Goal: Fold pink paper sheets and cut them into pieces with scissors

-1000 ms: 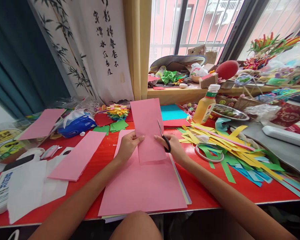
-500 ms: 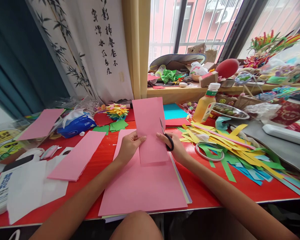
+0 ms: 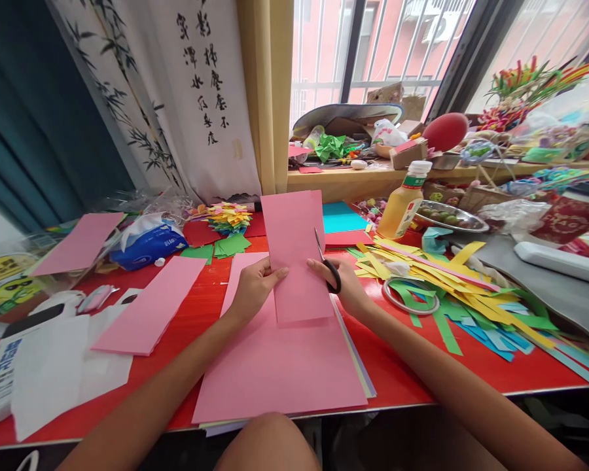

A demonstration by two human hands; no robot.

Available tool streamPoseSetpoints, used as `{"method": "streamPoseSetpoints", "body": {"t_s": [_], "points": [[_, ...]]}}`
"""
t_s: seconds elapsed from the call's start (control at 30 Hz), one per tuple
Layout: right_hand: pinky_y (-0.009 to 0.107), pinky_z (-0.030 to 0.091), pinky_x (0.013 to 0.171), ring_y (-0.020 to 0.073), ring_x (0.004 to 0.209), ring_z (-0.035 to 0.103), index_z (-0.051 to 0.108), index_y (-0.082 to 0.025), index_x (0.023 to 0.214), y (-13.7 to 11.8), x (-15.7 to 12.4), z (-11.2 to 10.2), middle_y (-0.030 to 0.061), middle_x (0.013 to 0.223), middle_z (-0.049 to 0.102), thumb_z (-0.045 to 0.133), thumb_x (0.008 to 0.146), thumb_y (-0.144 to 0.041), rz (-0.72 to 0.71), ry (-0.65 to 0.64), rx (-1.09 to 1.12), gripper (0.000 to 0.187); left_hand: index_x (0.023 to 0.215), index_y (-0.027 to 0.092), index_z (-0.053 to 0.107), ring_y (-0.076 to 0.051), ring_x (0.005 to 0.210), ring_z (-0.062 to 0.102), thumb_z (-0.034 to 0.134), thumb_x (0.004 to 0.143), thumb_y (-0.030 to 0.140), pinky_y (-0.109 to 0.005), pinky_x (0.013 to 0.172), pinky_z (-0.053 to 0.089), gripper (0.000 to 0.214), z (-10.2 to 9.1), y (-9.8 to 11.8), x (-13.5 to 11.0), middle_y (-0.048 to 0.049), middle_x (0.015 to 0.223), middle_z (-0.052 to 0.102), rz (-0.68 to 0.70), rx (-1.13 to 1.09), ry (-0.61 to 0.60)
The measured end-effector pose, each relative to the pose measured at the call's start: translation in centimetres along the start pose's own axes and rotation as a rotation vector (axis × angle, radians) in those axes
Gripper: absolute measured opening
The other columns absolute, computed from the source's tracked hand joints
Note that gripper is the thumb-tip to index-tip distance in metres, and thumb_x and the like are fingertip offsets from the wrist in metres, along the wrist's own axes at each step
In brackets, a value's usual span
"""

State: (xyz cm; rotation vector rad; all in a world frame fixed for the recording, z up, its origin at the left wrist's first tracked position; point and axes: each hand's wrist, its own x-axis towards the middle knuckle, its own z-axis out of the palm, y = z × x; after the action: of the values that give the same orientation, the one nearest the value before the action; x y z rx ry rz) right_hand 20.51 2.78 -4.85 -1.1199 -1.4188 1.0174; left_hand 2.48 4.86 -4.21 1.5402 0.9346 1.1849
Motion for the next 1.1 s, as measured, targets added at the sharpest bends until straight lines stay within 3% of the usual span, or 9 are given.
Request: {"method": "streamPoseSetpoints", "body": {"t_s": [0.63, 0.73, 0.93, 1.0, 1.1], "points": [[0.023, 0.018, 0.044, 0.0069, 0.049, 0.026, 0.033, -0.019, 0.055, -0.4, 0.2, 0.0, -0.0048, 0.055, 0.028, 0.057, 0.067, -0.058, 0.019, 0.014, 0.002, 0.047, 0.090, 0.014, 0.066, -0.021, 0.079, 0.062, 0.067, 0.066, 0.035, -0.033, 0.071, 0.049, 0.032, 0.4, 0.0, -0.1, -0.0055, 0.086, 0.068, -0.056, -0.100, -0.004], [0.023, 0.019, 0.043, 0.0061, 0.044, 0.026, 0.032, -0.019, 0.055, -1.0, 0.3, -0.3, -0.0058, 0.051, 0.029, 0.053, 0.071, -0.058, 0.084, -0.071, 0.033, 0.047, 0.089, 0.013, 0.065, -0.020, 0.078, 0.062, 0.067, 0.066, 0.034, -0.033, 0.071, 0.049, 0.031, 0.2, -0.1, 0.2, -0.0064, 0.086, 0.068, -0.073, -0.168, 0.012], [0.023, 0.024, 0.045, 0.0070, 0.045, 0.036, 0.049, -0.015, 0.054, -3.0, 0.7, -2.7, -0.0006, 0.049, 0.049, 0.046, 0.078, -0.052, 0.079, -0.407, -0.209, 0.044, 0.082, 0.014, 0.066, -0.018, 0.078, 0.061, 0.069, 0.063, 0.033, -0.031, 0.074, 0.047, 0.027, -1.3, -1.2, 1.5, -0.0051, 0.087, 0.068, -0.075, -0.214, 0.173], [0.023, 0.025, 0.043, 0.0076, 0.047, 0.038, 0.054, -0.016, 0.066, -3.2, 1.0, -3.4, -0.0004, 0.055, 0.052, 0.047, 0.078, -0.052, 0.034, -0.311, -0.124, 0.039, 0.080, 0.015, 0.066, -0.016, 0.077, 0.061, 0.069, 0.062, 0.032, -0.030, 0.073, 0.047, 0.024, -1.4, -1.4, 1.5, -0.0040, 0.085, 0.068, -0.089, -0.216, 0.190], [0.022, 0.034, 0.047, 0.0111, 0.064, 0.051, 0.053, -0.019, 0.089, -2.8, 1.8, -3.9, 0.0018, 0.075, 0.057, 0.050, 0.076, -0.052, -0.054, -0.020, 0.088, 0.035, 0.081, 0.015, 0.066, -0.016, 0.076, 0.061, 0.068, 0.063, 0.030, -0.029, 0.072, 0.047, 0.023, -1.0, -1.1, 1.2, -0.0038, 0.084, 0.068, -0.111, -0.226, 0.124]]}}
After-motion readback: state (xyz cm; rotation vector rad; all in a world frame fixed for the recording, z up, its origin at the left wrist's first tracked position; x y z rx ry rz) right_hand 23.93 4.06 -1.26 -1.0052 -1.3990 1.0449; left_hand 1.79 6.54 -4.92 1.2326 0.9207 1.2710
